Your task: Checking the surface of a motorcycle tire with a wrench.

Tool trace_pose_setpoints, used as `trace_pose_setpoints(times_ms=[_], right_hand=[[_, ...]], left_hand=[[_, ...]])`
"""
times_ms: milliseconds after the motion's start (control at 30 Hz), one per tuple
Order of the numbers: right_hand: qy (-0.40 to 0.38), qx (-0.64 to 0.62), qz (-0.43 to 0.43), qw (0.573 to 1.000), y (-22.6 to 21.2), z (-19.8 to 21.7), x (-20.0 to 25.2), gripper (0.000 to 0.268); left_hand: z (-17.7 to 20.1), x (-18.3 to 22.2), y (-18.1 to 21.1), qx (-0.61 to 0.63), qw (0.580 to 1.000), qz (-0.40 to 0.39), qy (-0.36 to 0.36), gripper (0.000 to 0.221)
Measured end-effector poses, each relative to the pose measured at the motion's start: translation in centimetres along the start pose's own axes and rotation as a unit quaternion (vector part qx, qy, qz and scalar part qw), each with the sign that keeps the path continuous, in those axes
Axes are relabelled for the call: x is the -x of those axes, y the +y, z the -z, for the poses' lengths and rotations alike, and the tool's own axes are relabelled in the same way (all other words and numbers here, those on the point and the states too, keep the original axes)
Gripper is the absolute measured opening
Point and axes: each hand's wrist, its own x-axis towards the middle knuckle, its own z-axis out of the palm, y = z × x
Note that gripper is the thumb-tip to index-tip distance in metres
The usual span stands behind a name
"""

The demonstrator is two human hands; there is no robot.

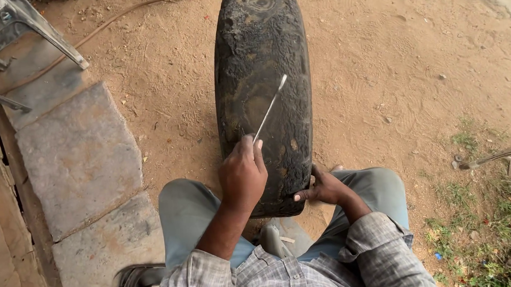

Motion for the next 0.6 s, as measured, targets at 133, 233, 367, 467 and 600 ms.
trace_pose_setpoints(times_ms=[133,233,367,467,600], right_hand=[[0.002,0.005,-0.010,1.000,-0.6,-0.1,0.4,0.122],[0.001,-0.017,-0.008,1.000,-0.3,0.2,-0.3,0.124],[-0.007,-0.026,0.002,1.000,0.6,0.1,-0.2,0.125],[-0.008,-0.011,-0.032,0.999,0.0,0.2,-0.2,0.128],[-0.004,-0.017,0.002,1.000,0.0,0.0,-0.2,0.127]], left_hand=[[-1.6,0.4,-1.8,-0.029,0.997,0.025,-0.060,0.021],[-1.5,-0.4,-2.0,-0.062,0.992,0.044,-0.097,0.025],[-0.4,-1.8,-0.6,0.011,0.999,0.015,0.028,0.026],[-2.0,-3.4,-1.8,-0.007,0.998,0.055,-0.006,0.026],[-2.7,-4.9,-2.8,-0.057,0.981,0.127,-0.137,0.027]])
